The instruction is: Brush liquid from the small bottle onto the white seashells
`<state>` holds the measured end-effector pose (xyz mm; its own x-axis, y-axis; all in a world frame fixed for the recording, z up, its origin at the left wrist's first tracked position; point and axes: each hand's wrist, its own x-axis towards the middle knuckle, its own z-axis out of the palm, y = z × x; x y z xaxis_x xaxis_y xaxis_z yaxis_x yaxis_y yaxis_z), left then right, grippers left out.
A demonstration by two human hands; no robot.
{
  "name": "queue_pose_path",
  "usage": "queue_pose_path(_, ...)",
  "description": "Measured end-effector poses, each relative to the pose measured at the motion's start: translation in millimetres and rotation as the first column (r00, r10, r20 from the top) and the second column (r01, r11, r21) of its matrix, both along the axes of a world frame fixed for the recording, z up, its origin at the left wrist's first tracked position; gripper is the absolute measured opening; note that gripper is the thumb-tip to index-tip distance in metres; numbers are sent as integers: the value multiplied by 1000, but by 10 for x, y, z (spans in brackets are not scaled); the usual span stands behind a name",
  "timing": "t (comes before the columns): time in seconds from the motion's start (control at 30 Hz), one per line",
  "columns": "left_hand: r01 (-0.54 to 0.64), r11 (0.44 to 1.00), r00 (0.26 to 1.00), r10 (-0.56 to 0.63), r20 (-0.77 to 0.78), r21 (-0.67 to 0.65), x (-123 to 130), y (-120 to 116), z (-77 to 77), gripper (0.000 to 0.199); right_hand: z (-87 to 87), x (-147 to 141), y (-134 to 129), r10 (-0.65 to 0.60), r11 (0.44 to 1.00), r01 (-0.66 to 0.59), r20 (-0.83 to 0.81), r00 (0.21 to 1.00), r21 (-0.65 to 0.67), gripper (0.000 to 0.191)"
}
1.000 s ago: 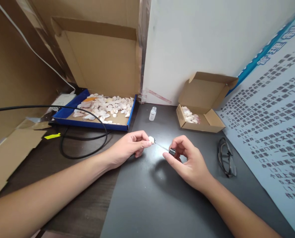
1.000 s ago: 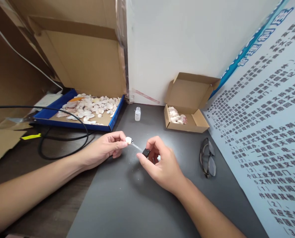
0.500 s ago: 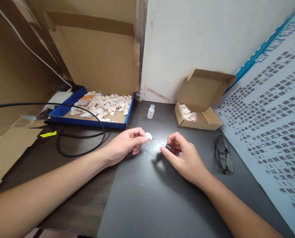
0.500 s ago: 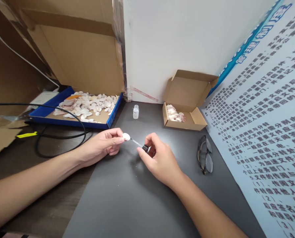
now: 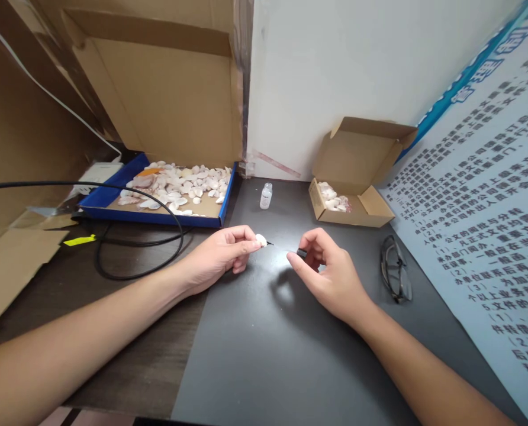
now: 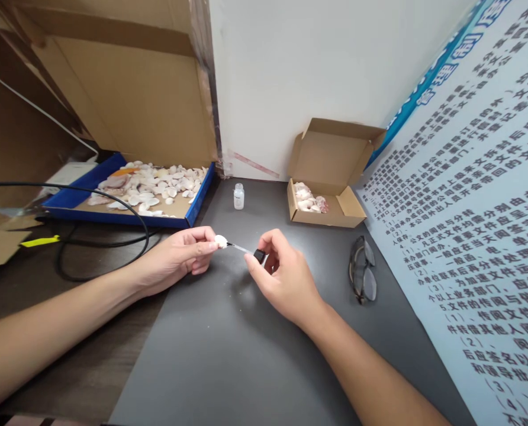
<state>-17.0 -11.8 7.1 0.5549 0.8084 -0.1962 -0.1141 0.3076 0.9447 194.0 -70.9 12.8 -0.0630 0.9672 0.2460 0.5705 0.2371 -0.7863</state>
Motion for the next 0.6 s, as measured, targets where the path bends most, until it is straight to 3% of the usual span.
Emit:
queue_pose_path(0.23,12,1000,1000,-12,0,11,-10,-2,-24,25,14,-10,-26,88,996,-87,-78,993,17,19)
queue_pose_path(0.47,12,1000,1000,-12,-14,20,-11,-2,-18,24,19,-9,-2,-11,1000,11,-4,1000,-4,21)
queue_pose_path(0.6,8,1000,1000,-8,-13,18,-8,-2,-16,25,17,5,-17,45,999,-43,-72,996,24,20)
